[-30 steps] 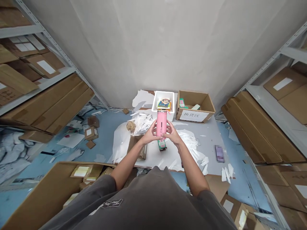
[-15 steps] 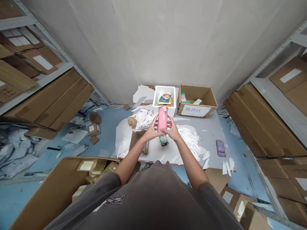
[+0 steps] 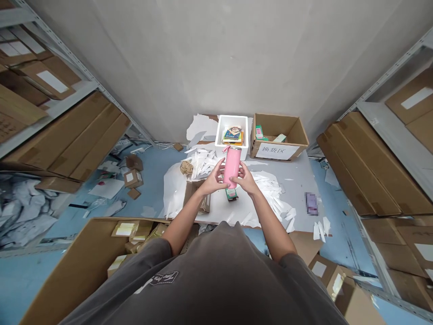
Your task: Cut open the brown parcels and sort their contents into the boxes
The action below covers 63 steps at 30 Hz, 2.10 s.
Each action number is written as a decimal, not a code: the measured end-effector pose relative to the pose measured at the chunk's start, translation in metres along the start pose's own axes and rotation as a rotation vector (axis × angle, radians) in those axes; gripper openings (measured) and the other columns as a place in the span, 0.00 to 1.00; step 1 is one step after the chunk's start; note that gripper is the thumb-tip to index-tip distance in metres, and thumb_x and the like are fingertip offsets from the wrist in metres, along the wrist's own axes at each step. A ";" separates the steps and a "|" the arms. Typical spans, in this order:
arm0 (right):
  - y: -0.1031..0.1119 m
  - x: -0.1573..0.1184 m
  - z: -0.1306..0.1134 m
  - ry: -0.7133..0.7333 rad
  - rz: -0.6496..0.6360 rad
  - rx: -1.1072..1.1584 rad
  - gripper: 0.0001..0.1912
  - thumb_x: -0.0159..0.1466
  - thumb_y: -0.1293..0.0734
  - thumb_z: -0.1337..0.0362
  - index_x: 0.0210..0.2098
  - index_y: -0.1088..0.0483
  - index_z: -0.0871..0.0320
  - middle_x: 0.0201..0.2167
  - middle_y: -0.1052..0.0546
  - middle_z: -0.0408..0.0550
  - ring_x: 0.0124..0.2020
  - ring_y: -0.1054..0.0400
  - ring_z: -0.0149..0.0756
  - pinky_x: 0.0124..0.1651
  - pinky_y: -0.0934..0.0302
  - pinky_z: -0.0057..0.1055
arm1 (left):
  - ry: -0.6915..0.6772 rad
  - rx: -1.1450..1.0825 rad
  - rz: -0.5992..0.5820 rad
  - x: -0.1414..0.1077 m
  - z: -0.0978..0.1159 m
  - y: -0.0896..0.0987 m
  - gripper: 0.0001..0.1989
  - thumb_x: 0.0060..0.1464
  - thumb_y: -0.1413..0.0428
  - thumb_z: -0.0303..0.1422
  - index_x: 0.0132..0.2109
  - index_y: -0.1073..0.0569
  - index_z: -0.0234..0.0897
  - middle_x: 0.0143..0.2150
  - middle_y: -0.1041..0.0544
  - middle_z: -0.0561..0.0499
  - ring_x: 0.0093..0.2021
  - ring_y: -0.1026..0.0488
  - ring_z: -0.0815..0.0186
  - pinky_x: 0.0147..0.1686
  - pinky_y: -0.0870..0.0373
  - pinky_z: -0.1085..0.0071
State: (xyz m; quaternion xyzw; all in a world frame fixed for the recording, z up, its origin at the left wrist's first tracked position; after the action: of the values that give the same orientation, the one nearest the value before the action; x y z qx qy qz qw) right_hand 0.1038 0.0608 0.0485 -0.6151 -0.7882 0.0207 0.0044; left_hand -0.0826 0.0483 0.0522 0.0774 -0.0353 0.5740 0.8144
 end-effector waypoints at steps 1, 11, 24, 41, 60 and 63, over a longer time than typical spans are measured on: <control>0.001 0.000 0.000 -0.006 0.025 -0.010 0.61 0.52 0.16 0.49 0.78 0.44 0.45 0.58 0.22 0.54 0.56 0.23 0.54 0.60 0.27 0.54 | -0.009 0.030 0.023 0.000 0.001 -0.001 0.68 0.46 0.23 0.44 0.83 0.56 0.56 0.72 0.36 0.39 0.62 0.26 0.50 0.54 0.20 0.58; 0.001 -0.001 -0.004 0.024 0.027 -0.030 0.63 0.50 0.16 0.48 0.78 0.45 0.44 0.59 0.24 0.55 0.58 0.25 0.56 0.60 0.27 0.55 | 0.023 0.028 0.038 0.003 -0.002 -0.006 0.71 0.45 0.22 0.44 0.83 0.59 0.57 0.75 0.39 0.38 0.65 0.28 0.47 0.55 0.20 0.55; 0.027 0.008 0.019 -0.114 0.117 -0.013 0.59 0.46 0.14 0.52 0.71 0.41 0.44 0.58 0.24 0.53 0.53 0.24 0.53 0.56 0.25 0.55 | 0.101 0.119 -0.176 0.003 -0.052 0.003 0.61 0.50 0.26 0.46 0.82 0.50 0.54 0.76 0.38 0.40 0.65 0.30 0.49 0.58 0.24 0.56; 0.069 0.010 0.135 -0.309 0.228 0.078 0.51 0.48 0.16 0.50 0.65 0.39 0.45 0.55 0.22 0.50 0.52 0.24 0.50 0.57 0.26 0.54 | 0.791 0.882 -0.305 0.094 -0.278 0.023 0.40 0.45 0.26 0.34 0.63 0.29 0.31 0.72 0.32 0.30 0.69 0.31 0.40 0.66 0.33 0.54; 0.021 -0.021 0.158 -0.205 0.317 -0.063 0.57 0.47 0.22 0.42 0.70 0.45 0.48 0.67 0.32 0.60 0.60 0.31 0.51 0.56 0.27 0.49 | 0.220 0.600 -0.134 -0.075 -0.200 -0.052 0.12 0.64 0.41 0.30 0.51 0.17 0.45 0.56 0.19 0.42 0.68 0.30 0.54 0.69 0.31 0.49; 0.017 -0.034 0.171 -0.221 0.273 -0.070 0.55 0.46 0.22 0.46 0.69 0.44 0.48 0.68 0.33 0.58 0.61 0.31 0.50 0.58 0.27 0.49 | 0.211 0.577 -0.105 -0.088 -0.198 -0.053 0.11 0.67 0.45 0.32 0.49 0.17 0.43 0.56 0.19 0.41 0.63 0.25 0.54 0.67 0.28 0.49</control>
State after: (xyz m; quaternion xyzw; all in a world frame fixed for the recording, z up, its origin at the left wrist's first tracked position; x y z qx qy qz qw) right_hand 0.1233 0.0269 -0.1223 -0.7101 -0.6933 0.0610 -0.1065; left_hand -0.0683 -0.0180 -0.1605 0.2471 0.2180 0.5225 0.7864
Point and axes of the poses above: each hand's wrist, its own x-axis towards the middle knuckle, its own y-axis out of the back of the hand, z = x × y, the point moved 3 cm from there along x, towards the middle knuckle
